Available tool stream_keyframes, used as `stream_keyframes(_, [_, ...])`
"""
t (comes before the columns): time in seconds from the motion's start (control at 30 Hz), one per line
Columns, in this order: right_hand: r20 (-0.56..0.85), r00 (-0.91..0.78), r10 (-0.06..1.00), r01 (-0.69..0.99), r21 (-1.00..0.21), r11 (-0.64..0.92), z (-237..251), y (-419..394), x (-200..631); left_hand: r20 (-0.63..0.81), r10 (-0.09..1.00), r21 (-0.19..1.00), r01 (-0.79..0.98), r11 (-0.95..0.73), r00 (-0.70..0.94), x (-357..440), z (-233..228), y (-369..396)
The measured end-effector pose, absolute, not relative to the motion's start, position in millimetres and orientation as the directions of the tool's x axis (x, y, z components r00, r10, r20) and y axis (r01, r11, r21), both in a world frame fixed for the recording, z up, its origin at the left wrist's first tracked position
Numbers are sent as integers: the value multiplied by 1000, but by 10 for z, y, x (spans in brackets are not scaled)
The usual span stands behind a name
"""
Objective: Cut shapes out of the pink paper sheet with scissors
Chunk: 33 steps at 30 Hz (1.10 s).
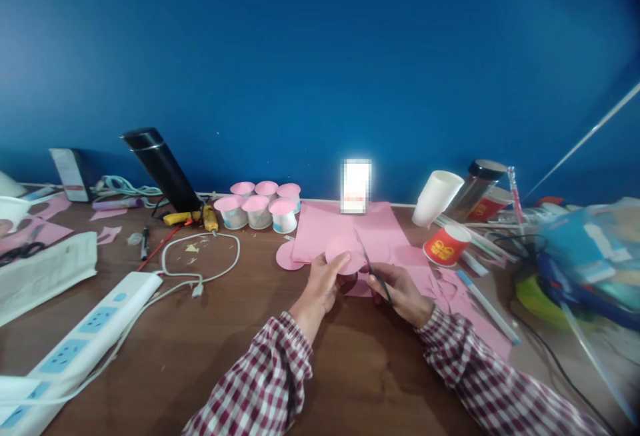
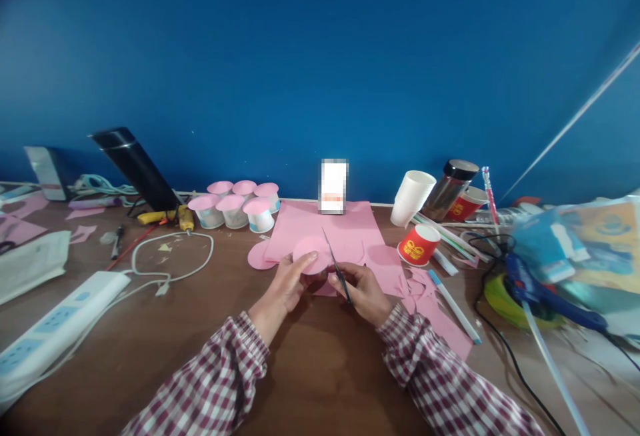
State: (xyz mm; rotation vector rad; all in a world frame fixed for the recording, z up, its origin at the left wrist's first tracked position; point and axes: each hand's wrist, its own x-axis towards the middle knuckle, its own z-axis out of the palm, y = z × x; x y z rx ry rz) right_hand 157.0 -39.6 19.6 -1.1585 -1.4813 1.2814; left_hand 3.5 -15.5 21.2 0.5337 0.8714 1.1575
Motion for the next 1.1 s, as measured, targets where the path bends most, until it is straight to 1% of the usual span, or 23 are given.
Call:
stream_keyframes(0.37, [22, -215, 976, 145, -988, 54, 195, -404, 1569, -298, 944, 757, -567, 323, 140, 35, 170, -128])
stream_keyframes(0.67, [3, -203, 979, 136, -990, 31, 184, -392, 1561, -292, 946, 757, -570, 319, 141, 41, 182, -134])
stream_keyframes(1.1, [6, -205, 979, 143, -989, 37, 168, -394, 1568, -295, 946, 758, -571, 315, 131, 41, 170, -122])
